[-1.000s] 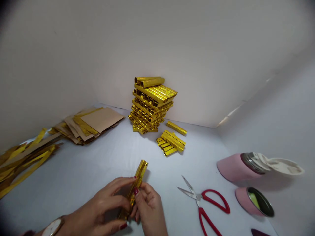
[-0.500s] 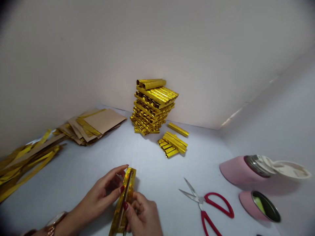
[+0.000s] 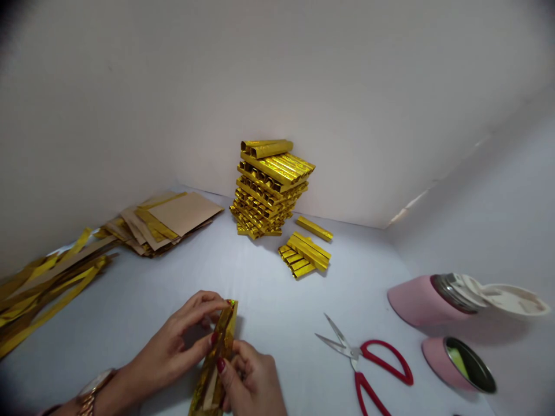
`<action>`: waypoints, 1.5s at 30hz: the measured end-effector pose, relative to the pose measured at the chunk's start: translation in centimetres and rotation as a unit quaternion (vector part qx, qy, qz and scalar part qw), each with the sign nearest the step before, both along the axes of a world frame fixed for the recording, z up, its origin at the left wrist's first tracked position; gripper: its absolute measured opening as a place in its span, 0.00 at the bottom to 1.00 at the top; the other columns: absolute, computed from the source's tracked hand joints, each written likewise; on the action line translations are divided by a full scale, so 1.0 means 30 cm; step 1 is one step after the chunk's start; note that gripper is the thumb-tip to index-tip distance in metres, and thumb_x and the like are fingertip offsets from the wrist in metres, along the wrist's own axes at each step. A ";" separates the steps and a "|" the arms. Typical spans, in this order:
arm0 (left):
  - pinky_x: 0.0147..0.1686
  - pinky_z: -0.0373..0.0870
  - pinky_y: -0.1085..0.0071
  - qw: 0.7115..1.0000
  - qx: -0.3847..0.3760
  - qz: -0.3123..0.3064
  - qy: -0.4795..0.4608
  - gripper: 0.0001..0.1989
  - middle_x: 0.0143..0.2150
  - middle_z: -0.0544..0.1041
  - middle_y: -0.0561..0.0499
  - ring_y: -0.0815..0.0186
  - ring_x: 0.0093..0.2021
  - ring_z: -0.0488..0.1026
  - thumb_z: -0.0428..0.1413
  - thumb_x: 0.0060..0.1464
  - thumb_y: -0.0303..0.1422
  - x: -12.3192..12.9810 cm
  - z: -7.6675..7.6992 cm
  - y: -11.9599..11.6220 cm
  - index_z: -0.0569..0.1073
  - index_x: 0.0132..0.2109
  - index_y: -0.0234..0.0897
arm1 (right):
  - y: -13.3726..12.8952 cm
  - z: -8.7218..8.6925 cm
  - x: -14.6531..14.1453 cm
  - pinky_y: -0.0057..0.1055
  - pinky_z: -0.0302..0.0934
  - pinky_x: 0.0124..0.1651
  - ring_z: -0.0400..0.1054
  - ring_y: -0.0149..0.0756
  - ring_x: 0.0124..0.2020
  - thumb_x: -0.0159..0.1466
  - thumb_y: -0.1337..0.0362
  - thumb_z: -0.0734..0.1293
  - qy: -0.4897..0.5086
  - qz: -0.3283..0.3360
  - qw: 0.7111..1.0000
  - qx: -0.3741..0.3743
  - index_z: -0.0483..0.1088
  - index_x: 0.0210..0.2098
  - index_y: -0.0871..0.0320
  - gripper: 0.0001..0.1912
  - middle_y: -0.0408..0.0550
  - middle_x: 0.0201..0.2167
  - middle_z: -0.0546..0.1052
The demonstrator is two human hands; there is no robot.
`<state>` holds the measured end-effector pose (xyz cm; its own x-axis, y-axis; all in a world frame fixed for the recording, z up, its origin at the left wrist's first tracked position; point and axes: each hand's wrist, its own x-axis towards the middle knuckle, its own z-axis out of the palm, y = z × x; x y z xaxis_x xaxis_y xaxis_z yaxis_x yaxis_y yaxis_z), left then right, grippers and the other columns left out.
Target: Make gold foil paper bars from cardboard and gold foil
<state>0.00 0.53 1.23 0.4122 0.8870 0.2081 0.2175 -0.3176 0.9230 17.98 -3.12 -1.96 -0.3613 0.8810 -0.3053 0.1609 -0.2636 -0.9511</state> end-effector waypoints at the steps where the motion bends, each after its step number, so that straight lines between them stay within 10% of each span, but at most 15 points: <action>1: 0.45 0.68 0.67 1.000 0.006 -0.002 0.011 0.27 0.50 0.66 0.49 0.62 0.49 0.67 0.49 0.53 0.19 -0.002 0.001 -0.001 0.65 0.57 0.49 | -0.001 0.000 -0.001 0.23 0.57 0.20 0.61 0.26 0.16 0.62 0.44 0.61 -0.002 0.001 1.000 0.002 0.71 0.43 0.62 0.26 0.41 0.19 0.69; 17: 0.53 0.65 0.62 0.994 0.057 0.024 0.085 0.25 0.54 0.65 0.47 0.59 0.54 0.66 0.50 0.54 0.21 -0.001 -0.002 -0.001 0.64 0.57 0.46 | -0.001 0.008 -0.006 0.22 0.57 0.20 0.61 0.26 0.15 0.62 0.45 0.62 -0.015 -0.001 1.000 0.007 0.72 0.41 0.60 0.23 0.41 0.19 0.69; 45: 0.34 0.69 0.69 0.988 -0.117 0.083 -0.053 0.06 0.41 0.74 0.48 0.65 0.34 0.71 0.52 0.55 0.28 0.018 -0.001 0.010 0.73 0.40 0.38 | -0.015 -0.019 -0.015 0.23 0.51 0.21 0.57 0.27 0.18 0.63 0.49 0.60 -0.082 0.045 0.991 0.098 0.72 0.38 0.60 0.20 0.40 0.19 0.64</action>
